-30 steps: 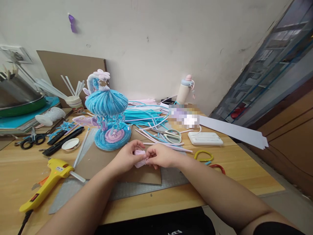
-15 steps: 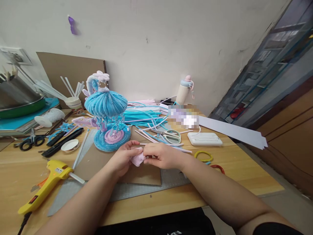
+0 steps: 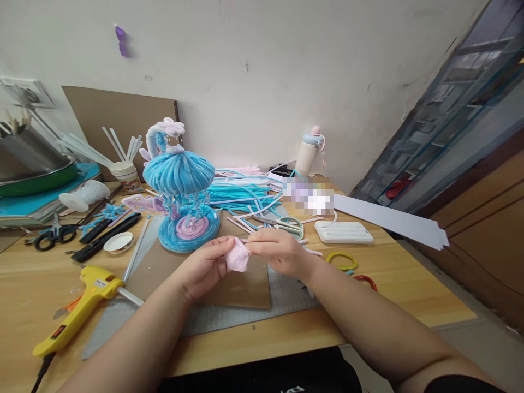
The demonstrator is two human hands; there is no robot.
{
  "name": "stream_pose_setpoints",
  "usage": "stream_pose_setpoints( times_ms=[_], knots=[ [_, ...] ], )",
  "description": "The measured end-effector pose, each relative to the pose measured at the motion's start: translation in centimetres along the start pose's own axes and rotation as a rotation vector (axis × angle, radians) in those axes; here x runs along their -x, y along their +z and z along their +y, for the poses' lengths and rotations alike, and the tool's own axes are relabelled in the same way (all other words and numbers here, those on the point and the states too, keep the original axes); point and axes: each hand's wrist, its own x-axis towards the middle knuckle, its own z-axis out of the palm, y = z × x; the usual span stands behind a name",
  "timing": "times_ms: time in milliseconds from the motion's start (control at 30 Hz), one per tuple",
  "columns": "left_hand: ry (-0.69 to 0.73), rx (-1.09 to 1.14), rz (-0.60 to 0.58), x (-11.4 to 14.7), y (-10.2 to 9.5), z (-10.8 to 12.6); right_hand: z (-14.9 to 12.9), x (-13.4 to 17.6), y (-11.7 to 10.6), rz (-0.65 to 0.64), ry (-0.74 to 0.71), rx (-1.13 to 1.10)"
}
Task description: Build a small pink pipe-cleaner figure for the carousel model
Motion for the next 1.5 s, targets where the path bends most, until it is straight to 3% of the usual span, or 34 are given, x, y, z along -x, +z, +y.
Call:
stream_pose_setpoints(
  times_ms=[333, 567, 633, 767, 967, 1100, 1267, 1367, 1500],
  knots=[
    [-0.002, -0.362, 0.007, 0.3, 0.3, 0.2, 0.2, -0.3, 0.1, -0.062, 0.015, -0.114],
    [0.008, -0.296, 0.076, -0.2, 0.2, -0.9, 0.1, -0.2, 0.4, -0.112, 0.049, -0.122],
    [0.043, -0.298, 0.089, -0.3, 0.2, -1.0, 0.3, -0.1, 0.7, -0.068, 0.075, -0.118],
    [0.182, -0.311, 0.2, -0.7, 0.1, -1.1, 0.3, -0.2, 1.6, 0.116, 0.289, -0.207],
    [0.309, -0.238, 0.344, -0.9, 0.2, -1.5, -0.1, -0.4, 3.4, 0.141, 0.631, -0.36],
    [0.297, -0.135, 0.306, -0.7, 0.5, -1.5, -0.1, -0.4, 4.6, 0.261, 0.878, -0.673],
    [0.251, -0.21, 0.229, -0.6, 0.0, -1.2, -0.3, -0.7, 4.1, 0.392, 0.96, -1.102],
    [0.206, -0.186, 0.162, -0.5, -0.3, -0.8, -0.4, -0.7, 3.5, 0.369, 1.008, -1.292],
    [0.153, -0.154, 0.135, -0.2, -0.3, -0.4, -0.2, -0.8, 3.1, 0.281, 1.031, -1.311]
  ],
)
